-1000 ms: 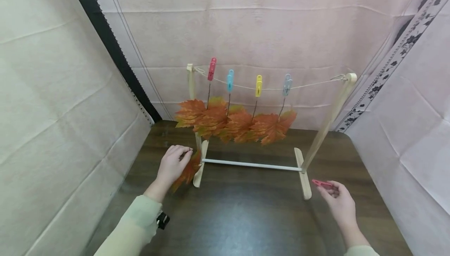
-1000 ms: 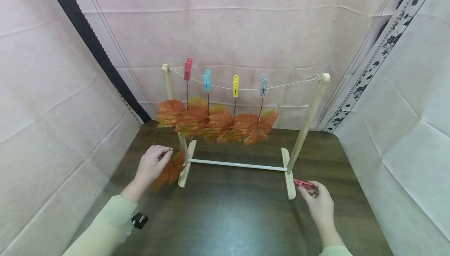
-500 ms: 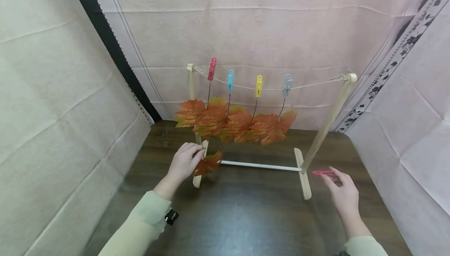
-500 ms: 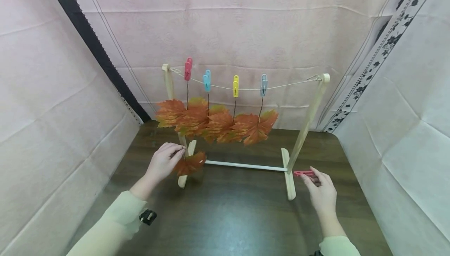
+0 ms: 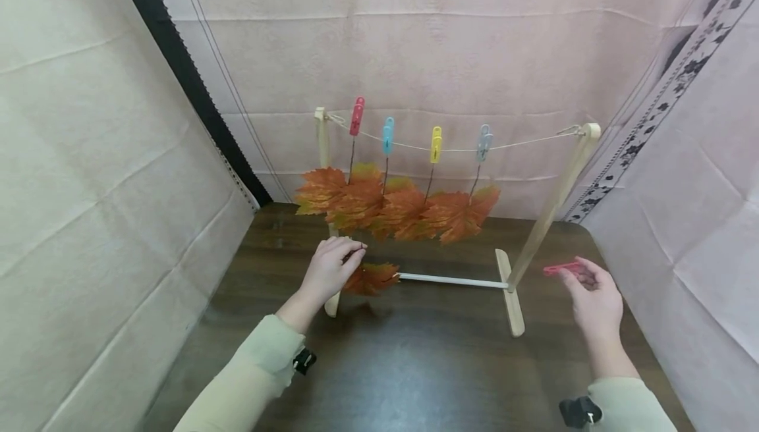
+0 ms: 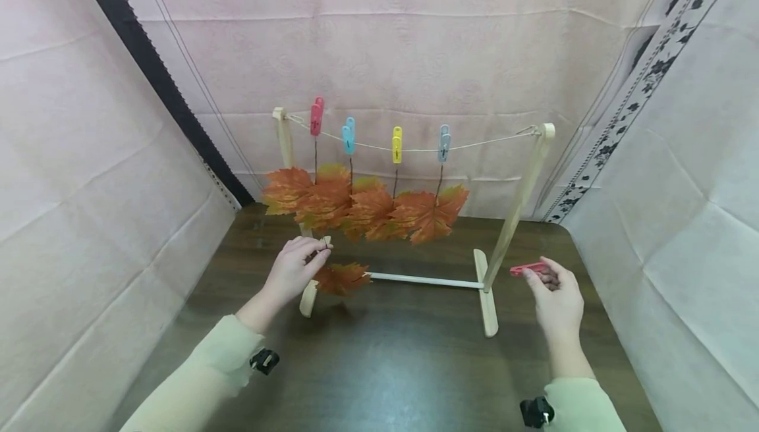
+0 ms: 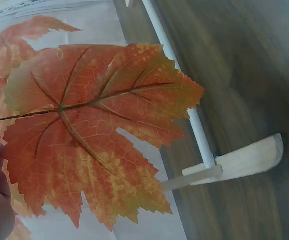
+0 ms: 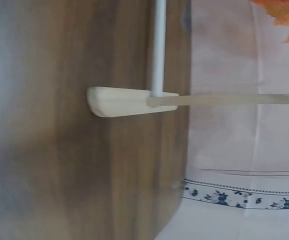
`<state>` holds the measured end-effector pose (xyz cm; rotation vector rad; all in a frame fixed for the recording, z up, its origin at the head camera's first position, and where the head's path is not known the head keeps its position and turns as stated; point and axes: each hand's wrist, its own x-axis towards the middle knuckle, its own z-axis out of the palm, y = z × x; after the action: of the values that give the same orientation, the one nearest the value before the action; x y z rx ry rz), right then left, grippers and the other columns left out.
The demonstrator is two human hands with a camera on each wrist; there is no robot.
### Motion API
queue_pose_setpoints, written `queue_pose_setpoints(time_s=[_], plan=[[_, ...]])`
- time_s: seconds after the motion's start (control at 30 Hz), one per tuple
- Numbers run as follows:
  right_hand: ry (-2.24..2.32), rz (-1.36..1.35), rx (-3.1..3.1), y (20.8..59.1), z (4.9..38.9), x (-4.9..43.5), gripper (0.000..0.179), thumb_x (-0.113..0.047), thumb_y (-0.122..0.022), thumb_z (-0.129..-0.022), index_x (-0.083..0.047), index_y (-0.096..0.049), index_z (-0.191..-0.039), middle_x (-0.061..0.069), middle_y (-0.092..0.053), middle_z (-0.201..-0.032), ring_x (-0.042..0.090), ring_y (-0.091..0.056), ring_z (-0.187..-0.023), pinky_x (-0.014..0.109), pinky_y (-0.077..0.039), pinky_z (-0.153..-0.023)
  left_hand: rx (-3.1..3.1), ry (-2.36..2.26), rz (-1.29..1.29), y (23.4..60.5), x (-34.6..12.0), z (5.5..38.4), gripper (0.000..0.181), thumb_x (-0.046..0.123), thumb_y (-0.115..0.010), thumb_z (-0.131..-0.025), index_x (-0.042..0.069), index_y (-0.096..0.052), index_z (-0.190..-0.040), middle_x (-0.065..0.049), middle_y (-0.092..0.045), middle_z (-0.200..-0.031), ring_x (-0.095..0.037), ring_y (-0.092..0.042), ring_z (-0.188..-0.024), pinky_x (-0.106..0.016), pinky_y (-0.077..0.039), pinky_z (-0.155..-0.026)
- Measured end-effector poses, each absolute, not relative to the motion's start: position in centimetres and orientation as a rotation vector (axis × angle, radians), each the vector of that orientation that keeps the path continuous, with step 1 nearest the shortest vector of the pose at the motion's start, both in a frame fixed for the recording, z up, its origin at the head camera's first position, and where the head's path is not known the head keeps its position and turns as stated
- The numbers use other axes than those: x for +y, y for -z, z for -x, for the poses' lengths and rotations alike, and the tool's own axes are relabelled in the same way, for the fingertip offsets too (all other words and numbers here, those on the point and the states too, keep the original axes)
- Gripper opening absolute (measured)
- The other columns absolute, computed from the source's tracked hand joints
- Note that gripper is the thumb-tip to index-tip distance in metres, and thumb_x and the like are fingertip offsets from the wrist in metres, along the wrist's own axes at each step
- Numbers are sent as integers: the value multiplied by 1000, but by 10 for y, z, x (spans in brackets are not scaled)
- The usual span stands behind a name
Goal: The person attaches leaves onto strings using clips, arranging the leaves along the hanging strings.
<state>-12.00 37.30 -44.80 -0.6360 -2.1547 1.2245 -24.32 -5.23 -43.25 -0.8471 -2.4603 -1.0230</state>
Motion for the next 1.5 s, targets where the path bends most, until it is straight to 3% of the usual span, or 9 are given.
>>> queue_pose_setpoints(time_s=[0.13, 0.33, 0.63, 0.83, 1.07, 1.27, 1.5], plan=[[-1208, 640, -2138, 438, 125, 374, 47, -25, -68, -87, -6, -56, -128, -25, -53, -81, -9, -50, -78, 7, -36, -71, -2436, 1102, 869, 430, -47, 244, 11, 15, -62, -91, 12, -71, -97, 2, -68, -94, -18, -58, -88, -49, -39, -89], [-1316, 588, -1956, 429, 134, 373, 40, -13, -71, -84, -8, -59, -122, -21, -57, -82, -5, -53, -78, 7, -39, -71, -2424, 1194, 917, 425, -35, 243, 14, 17, -59, -93, 11, -70, -98, 2, -68, -94, -17, -57, -90, -44, -40, -90], [-1459, 587, -1809, 418, 140, 368, 36, -13, -73, -81, -13, -63, -116, -14, -62, -81, -1, -57, -78, 10, -40, -68, -2393, 1222, 950, 415, -7, 239, 13, 20, -61, -92, 14, -72, -97, 7, -69, -92, -10, -54, -84, -40, -34, -80], [-1544, 522, -1736, 407, 141, 362, 36, -13, -74, -80, -10, -63, -114, -9, -65, -73, 2, -60, -78, 11, -41, -70, -2410, 1284, 971, 406, 10, 239, 15, 22, -62, -92, 13, -72, -97, 6, -69, -93, -11, -54, -85, -40, -36, -83], [-1623, 462, -1600, 399, 144, 359, 45, -4, -75, -78, -9, -57, -119, -2, -58, -93, 6, -53, -83, 11, -41, -75, -2444, 1340, 982, 400, 24, 239, 17, 26, -60, -92, 14, -72, -99, 7, -68, -93, -10, -54, -86, -42, -36, -89], [-1627, 483, -1616, 389, 144, 357, 34, -7, -76, -78, -11, -62, -109, -3, -62, -89, 5, -57, -81, 11, -41, -72, -2494, 1408, 939, 400, 33, 241, 21, 28, -60, -93, 13, -71, -102, 6, -68, -96, -12, -56, -90, -46, -30, -100], [-1653, 368, -1576, 383, 149, 356, 35, -4, -74, -78, -4, -63, -110, -1, -64, -86, 5, -62, -74, 12, -43, -72, -2547, 1414, 902, 402, 41, 243, 21, 30, -59, -93, 15, -71, -102, 6, -67, -98, -13, -56, -92, -46, -27, -103]])
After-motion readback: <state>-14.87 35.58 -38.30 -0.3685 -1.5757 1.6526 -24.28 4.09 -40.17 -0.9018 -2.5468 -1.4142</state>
